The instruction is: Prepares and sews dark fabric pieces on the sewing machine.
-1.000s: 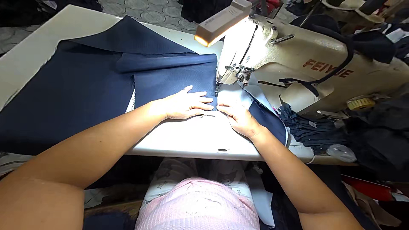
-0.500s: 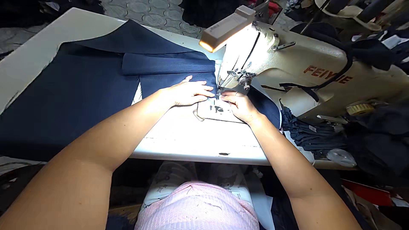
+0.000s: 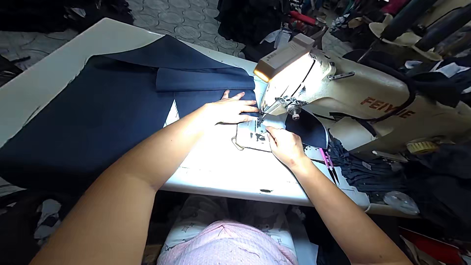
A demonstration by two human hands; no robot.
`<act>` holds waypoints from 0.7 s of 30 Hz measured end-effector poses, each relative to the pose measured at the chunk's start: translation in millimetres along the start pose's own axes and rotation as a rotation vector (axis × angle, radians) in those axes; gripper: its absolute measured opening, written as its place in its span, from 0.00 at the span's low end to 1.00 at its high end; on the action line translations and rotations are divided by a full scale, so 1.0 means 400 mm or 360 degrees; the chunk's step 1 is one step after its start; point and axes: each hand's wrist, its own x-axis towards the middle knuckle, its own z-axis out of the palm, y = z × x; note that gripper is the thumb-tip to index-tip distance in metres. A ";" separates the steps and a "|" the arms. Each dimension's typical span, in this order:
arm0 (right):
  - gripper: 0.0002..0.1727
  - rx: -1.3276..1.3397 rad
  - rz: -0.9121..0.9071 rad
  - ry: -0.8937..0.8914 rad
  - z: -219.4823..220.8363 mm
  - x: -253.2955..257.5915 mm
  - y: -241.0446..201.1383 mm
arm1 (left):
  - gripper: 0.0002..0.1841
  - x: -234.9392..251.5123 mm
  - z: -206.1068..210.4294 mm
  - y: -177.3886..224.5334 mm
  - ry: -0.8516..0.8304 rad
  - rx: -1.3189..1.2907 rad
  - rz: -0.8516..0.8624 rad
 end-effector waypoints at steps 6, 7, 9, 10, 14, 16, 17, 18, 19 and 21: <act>0.21 -0.0171 0.0535 -0.0359 -0.017 0.108 0.017 | 0.26 0.013 0.002 -0.032 0.0109 -0.0023 -0.0300; 0.21 -0.0191 0.0573 -0.0344 -0.004 0.129 0.030 | 0.27 0.010 -0.006 -0.037 0.0108 -0.0026 -0.0380; 0.22 -0.0108 0.0649 -0.0281 0.027 0.171 0.060 | 0.27 -0.001 -0.023 -0.040 0.0134 -0.0044 -0.0526; 0.24 -0.0015 0.0672 -0.0249 0.040 0.189 0.076 | 0.27 -0.005 -0.030 -0.038 0.0138 -0.0054 -0.0613; 0.28 0.0662 0.0752 -0.0095 0.033 0.182 0.094 | 0.25 -0.003 -0.053 -0.034 0.0206 -0.0051 -0.0943; 0.22 0.0914 0.0910 -0.0050 -0.066 0.145 0.007 | 0.24 0.006 -0.055 -0.030 0.0227 -0.0026 -0.1069; 0.20 0.0925 0.0909 -0.0001 -0.089 0.137 -0.010 | 0.24 0.012 -0.055 -0.029 0.0244 -0.0003 -0.1130; 0.18 0.0972 0.0883 0.0058 -0.086 0.133 -0.001 | 0.23 0.016 -0.053 -0.031 0.0275 0.0020 -0.1175; 0.18 0.1035 0.0846 0.0022 -0.076 0.137 0.022 | 0.22 0.018 -0.051 -0.033 0.0320 0.0047 -0.1199; 0.19 0.1110 0.0764 -0.0067 -0.054 0.144 0.062 | 0.20 0.015 -0.048 -0.040 0.0456 0.0043 -0.1207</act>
